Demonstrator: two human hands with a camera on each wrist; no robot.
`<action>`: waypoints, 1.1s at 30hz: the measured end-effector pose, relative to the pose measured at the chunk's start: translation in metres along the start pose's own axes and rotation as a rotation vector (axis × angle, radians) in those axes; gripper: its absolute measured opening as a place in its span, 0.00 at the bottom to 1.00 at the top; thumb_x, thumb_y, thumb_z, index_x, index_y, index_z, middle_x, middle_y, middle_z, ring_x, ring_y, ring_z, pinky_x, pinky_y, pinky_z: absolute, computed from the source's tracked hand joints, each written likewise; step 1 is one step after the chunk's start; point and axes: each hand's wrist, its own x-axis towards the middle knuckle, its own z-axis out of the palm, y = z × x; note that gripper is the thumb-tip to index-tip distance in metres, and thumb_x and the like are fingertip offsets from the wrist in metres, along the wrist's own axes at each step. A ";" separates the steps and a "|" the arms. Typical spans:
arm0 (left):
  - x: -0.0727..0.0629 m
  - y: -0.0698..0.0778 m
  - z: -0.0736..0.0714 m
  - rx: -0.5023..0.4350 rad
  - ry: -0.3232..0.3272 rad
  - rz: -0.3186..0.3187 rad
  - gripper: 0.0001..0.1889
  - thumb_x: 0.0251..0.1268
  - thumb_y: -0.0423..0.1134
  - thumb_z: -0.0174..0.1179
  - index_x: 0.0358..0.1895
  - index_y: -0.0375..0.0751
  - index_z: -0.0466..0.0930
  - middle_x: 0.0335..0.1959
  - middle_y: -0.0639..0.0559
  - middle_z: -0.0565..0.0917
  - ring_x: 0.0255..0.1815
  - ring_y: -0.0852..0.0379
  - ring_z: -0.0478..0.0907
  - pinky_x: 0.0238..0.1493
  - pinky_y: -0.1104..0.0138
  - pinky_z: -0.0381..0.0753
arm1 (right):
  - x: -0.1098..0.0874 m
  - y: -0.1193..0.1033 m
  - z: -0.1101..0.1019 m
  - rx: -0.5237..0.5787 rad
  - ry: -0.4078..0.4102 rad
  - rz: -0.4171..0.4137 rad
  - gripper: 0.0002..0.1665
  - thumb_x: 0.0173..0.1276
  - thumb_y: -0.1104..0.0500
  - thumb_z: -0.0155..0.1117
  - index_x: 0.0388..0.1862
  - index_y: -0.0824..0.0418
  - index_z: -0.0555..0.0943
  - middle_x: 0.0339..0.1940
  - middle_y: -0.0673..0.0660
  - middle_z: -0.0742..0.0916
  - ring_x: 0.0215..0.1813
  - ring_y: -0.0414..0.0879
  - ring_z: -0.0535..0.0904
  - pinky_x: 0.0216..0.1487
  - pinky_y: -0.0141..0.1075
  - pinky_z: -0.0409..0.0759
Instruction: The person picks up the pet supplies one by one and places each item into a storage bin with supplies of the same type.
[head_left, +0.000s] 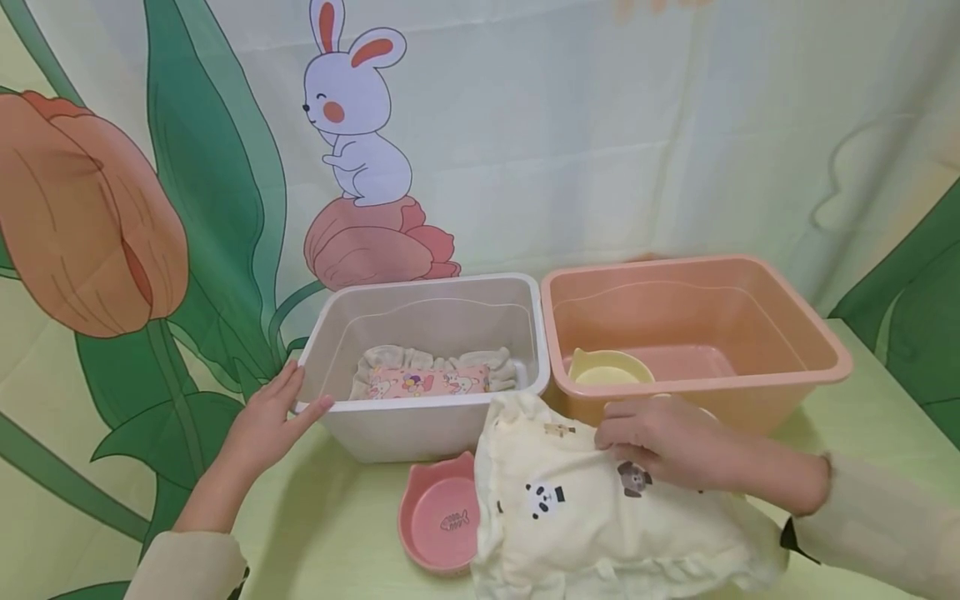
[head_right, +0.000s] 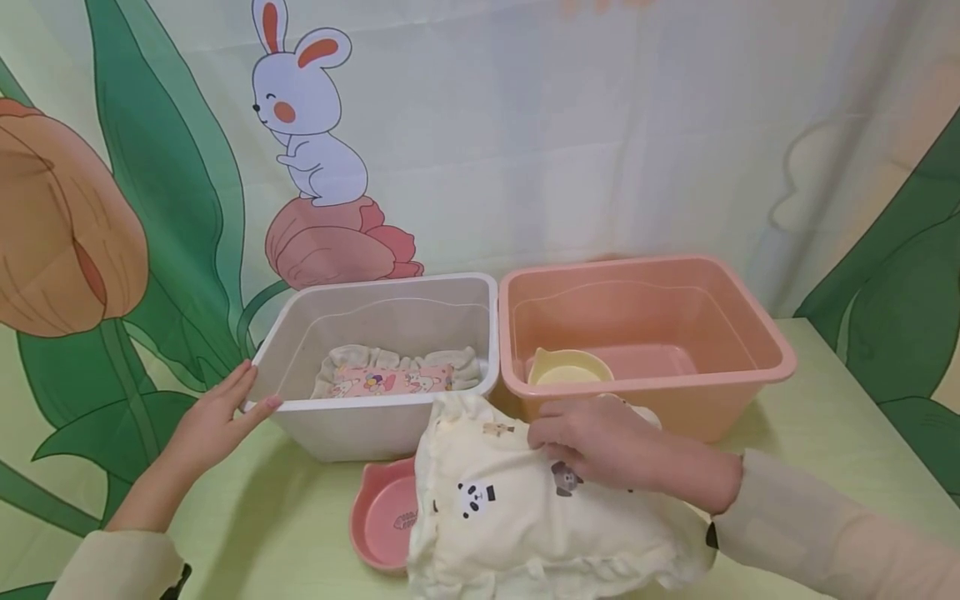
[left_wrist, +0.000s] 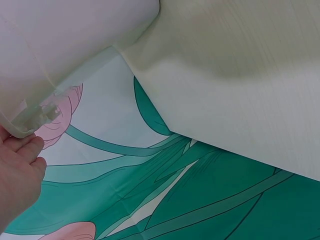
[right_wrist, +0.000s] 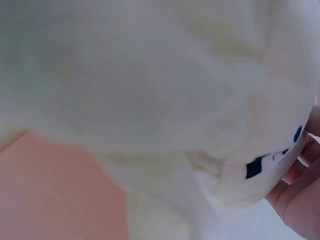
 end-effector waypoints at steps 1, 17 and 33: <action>0.000 0.000 0.000 0.001 -0.001 0.000 0.42 0.61 0.63 0.41 0.68 0.33 0.45 0.70 0.38 0.45 0.65 0.30 0.48 0.56 0.36 0.52 | 0.000 0.000 -0.001 -0.004 0.001 0.000 0.10 0.50 0.65 0.65 0.29 0.51 0.79 0.26 0.42 0.77 0.30 0.33 0.70 0.32 0.25 0.74; 0.001 0.000 0.000 0.010 -0.010 0.004 0.43 0.61 0.63 0.41 0.68 0.32 0.45 0.70 0.37 0.45 0.65 0.30 0.47 0.57 0.36 0.51 | 0.011 -0.008 -0.019 -0.026 0.041 -0.038 0.07 0.55 0.63 0.63 0.29 0.50 0.77 0.25 0.43 0.76 0.28 0.33 0.67 0.29 0.22 0.70; 0.001 -0.001 0.000 0.006 -0.005 0.004 0.42 0.61 0.63 0.41 0.68 0.33 0.45 0.70 0.38 0.45 0.65 0.30 0.48 0.57 0.36 0.52 | 0.025 -0.008 -0.026 -0.053 0.074 -0.071 0.11 0.49 0.66 0.66 0.27 0.51 0.78 0.24 0.43 0.76 0.26 0.34 0.68 0.26 0.24 0.68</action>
